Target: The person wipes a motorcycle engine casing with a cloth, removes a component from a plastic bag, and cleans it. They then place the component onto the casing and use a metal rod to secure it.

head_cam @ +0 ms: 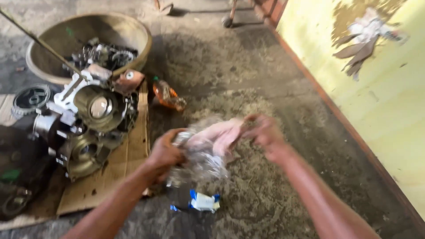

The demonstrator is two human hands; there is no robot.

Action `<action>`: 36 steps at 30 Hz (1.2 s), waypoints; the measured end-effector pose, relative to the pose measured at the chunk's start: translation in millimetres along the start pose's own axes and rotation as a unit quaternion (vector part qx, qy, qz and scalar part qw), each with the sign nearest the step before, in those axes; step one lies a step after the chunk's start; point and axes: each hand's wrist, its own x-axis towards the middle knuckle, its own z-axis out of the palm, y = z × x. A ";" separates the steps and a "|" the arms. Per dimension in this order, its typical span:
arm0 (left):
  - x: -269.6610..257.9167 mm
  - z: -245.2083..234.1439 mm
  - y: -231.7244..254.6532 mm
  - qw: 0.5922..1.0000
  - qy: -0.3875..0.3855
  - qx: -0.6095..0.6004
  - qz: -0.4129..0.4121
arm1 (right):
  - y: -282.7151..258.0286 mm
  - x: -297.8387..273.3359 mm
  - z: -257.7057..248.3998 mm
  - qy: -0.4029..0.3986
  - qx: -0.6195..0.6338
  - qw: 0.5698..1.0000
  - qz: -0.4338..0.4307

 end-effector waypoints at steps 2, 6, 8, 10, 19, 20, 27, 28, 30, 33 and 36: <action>-2.7 -20.6 -17.3 0.995 0.088 -0.005 -0.036 | 4.4 4.7 -31.9 0.045 0.048 0.998 -0.021; 7.2 -78.2 -74.2 0.983 0.147 -0.086 -0.062 | -14.6 -35.7 -31.6 0.006 0.175 0.983 0.053; 2.7 -88.4 -85.3 0.984 0.151 -0.077 -0.060 | 10.8 -46.5 1.6 -0.022 0.185 0.975 0.122; -2.2 -89.0 -78.6 0.984 0.161 -0.050 -0.055 | 72.1 -53.8 49.4 -0.176 0.018 0.984 0.026; -44.7 -69.9 -70.2 0.981 0.140 -0.058 -0.120 | 28.4 126.7 -19.5 0.195 -0.115 0.921 -0.318; -46.3 -61.4 -72.8 0.981 0.140 -0.056 -0.120 | 5.2 118.3 -34.0 0.196 -0.113 0.921 -0.317; -9.1 -13.2 -117.7 0.989 0.014 0.062 -0.135 | -70.0 13.4 -57.0 0.189 -0.017 0.915 -0.356; -6.0 -4.6 -112.6 0.975 0.045 0.176 -0.125 | -75.2 -12.4 -45.1 0.165 0.028 0.944 -0.283; -15.7 4.9 -97.9 0.959 0.070 0.238 -0.136 | -45.8 -40.4 -23.5 0.087 -0.064 0.964 -0.244; -17.5 11.0 -106.9 0.913 0.120 0.389 -0.033 | 10.1 -81.1 22.8 -0.089 -0.253 0.959 -0.091; 3.0 9.4 -155.0 0.791 0.019 0.582 0.187 | 93.0 -91.8 63.3 -0.239 -0.471 0.849 -0.003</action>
